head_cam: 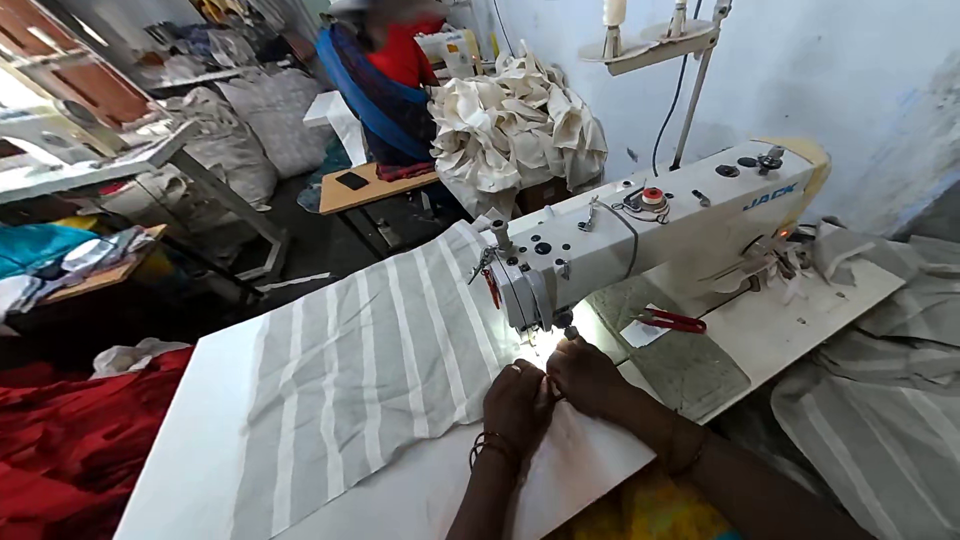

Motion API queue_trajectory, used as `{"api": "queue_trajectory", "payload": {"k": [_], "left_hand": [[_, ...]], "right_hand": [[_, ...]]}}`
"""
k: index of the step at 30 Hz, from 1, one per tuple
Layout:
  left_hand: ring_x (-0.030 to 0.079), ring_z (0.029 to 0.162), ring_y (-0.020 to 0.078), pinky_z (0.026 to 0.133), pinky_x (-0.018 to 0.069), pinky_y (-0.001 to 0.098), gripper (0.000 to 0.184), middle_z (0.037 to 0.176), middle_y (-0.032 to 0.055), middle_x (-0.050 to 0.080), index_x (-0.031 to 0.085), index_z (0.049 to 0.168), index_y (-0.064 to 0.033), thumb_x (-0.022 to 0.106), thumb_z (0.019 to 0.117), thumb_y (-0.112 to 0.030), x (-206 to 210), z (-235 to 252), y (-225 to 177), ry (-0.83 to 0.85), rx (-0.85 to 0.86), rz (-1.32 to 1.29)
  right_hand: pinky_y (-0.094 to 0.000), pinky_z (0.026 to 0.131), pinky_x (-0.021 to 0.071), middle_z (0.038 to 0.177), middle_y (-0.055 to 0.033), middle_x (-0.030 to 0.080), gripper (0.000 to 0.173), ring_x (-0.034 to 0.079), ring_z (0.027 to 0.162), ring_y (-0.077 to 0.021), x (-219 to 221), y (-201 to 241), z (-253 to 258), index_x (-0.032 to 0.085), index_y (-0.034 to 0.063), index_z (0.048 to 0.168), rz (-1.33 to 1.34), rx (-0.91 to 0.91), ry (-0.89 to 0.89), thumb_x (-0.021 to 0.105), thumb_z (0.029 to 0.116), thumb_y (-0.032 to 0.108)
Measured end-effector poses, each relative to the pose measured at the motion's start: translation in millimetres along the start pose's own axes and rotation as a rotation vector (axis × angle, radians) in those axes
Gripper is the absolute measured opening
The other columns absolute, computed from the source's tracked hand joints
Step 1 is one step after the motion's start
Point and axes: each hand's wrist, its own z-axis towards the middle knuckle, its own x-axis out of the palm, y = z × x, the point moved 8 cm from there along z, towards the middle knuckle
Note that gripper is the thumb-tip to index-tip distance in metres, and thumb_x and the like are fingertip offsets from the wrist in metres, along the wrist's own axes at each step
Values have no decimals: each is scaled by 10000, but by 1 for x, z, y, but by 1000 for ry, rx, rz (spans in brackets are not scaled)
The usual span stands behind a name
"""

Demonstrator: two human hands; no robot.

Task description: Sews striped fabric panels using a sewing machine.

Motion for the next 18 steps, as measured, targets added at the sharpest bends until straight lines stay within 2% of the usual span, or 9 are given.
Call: {"api": "queue_trajectory", "payload": {"k": [3, 6, 9, 11, 13, 16, 18], "left_hand": [[719, 909, 273, 775, 584, 462, 261, 977, 62, 755, 806, 925, -124, 640, 912, -325, -3, -7, 2, -32, 38, 26], [719, 894, 298, 762, 587, 476, 158, 943, 84, 748, 805, 904, -118, 674, 908, -206, -1, -5, 3, -24, 29, 16], [716, 887, 264, 761, 593, 455, 207, 921, 54, 740, 796, 885, -127, 650, 921, -269, -1, -3, 11, -15, -21, -39], [710, 849, 258, 722, 579, 448, 264, 885, 39, 738, 803, 856, -153, 615, 913, -329, -4, -5, 11, -48, -28, 0], [713, 794, 282, 671, 572, 459, 245, 830, 67, 728, 808, 845, -138, 632, 898, -299, -6, -6, 11, -85, -53, 48], [725, 813, 316, 689, 587, 484, 172, 872, 115, 733, 799, 915, -87, 717, 895, -237, -7, -6, 12, -89, -96, 65], [720, 837, 315, 699, 585, 486, 140, 905, 114, 733, 801, 914, -96, 717, 888, -205, -6, -5, 11, -93, -82, 64]], "right_hand": [[-457, 868, 554, 1001, -133, 692, 185, 656, 1038, -306, -5, -4, -1, 746, 51, 988, 42, -81, -24, 614, 1000, 179], [-457, 891, 541, 1044, -120, 693, 234, 642, 1073, -293, -7, -7, 0, 755, 79, 1056, 90, -29, 72, 659, 992, 282], [-434, 848, 567, 982, -106, 691, 163, 666, 1015, -277, -6, -5, -2, 745, 82, 984, 26, -99, -61, 649, 981, 214], [-433, 868, 555, 988, -111, 709, 178, 670, 1028, -276, -8, -10, 0, 761, 73, 991, 65, -65, -51, 623, 999, 185], [-445, 870, 542, 966, -107, 725, 192, 676, 1014, -272, -12, -15, 4, 781, 83, 994, 121, 7, -30, 623, 1003, 192], [-461, 791, 554, 881, -97, 721, 140, 692, 911, -269, -13, -16, 6, 787, 109, 964, 115, 37, -99, 688, 958, 209], [-455, 810, 561, 930, -90, 732, 138, 692, 944, -259, -13, -14, 4, 811, 136, 993, 80, 6, -94, 719, 941, 225]]}}
